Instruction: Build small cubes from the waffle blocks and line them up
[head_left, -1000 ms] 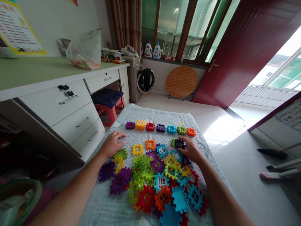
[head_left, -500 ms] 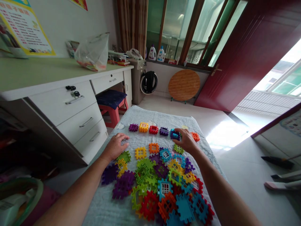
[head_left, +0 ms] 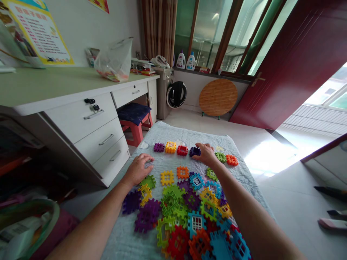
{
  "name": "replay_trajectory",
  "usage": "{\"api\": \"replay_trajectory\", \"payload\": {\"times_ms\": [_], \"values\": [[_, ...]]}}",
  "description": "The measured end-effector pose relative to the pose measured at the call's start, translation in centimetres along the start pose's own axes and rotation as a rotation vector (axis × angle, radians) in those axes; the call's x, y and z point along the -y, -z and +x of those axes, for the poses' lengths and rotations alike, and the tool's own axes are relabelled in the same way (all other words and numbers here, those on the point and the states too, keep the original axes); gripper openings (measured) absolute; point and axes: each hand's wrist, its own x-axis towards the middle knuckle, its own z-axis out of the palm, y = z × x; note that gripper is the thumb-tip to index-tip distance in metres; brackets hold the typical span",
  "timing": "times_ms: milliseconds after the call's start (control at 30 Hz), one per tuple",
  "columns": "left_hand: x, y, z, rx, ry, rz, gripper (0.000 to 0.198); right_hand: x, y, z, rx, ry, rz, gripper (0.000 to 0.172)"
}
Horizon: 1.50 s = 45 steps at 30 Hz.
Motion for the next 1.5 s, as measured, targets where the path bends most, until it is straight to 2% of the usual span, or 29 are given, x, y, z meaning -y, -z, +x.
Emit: {"api": "replay_trajectory", "payload": {"times_ms": [300, 633, 833, 933, 1067, 1167, 1233, 1367, 1500], "values": [[-0.2, 0.1, 0.0, 0.002, 0.005, -0.009, 0.026, -0.6, -0.6, 0.9, 0.017, 0.032, 0.049, 0.064], [-0.1, 0.1, -0.1, -0.001, -0.002, -0.004, 0.026, -0.9, -0.6, 0.9, 0.020, 0.045, 0.057, 0.063], [-0.1, 0.1, 0.0, 0.000, -0.006, 0.000, 0.026, -0.6, 0.4, 0.2, 0.005, 0.031, 0.073, 0.071], [-0.1, 0.1, 0.0, 0.007, -0.006, 0.003, 0.027, -1.2, 1.8, -1.2, -0.057, 0.042, 0.099, 0.069], [-0.1, 0.2, 0.1, 0.000, -0.002, -0.006, 0.027, -3.4, 3.9, -4.7, -0.162, 0.070, 0.161, 0.055], [-0.1, 0.2, 0.1, -0.008, -0.009, -0.009, 0.027, -5.8, 5.1, -8.2, -0.216, -0.008, 0.259, 0.049], [-0.1, 0.1, 0.1, -0.011, -0.014, -0.008, 0.026, -7.2, 5.5, -10.5, -0.189, -0.082, 0.389, 0.045], [-0.1, 0.0, 0.1, -0.018, -0.022, 0.006, 0.025, -9.1, 4.8, -13.9, -0.167, -0.240, 0.618, 0.038], [0.1, -0.1, 0.0, -0.029, -0.034, 0.009, 0.025, -9.7, 3.0, -15.2, -0.199, -0.437, 0.799, 0.043]]}}
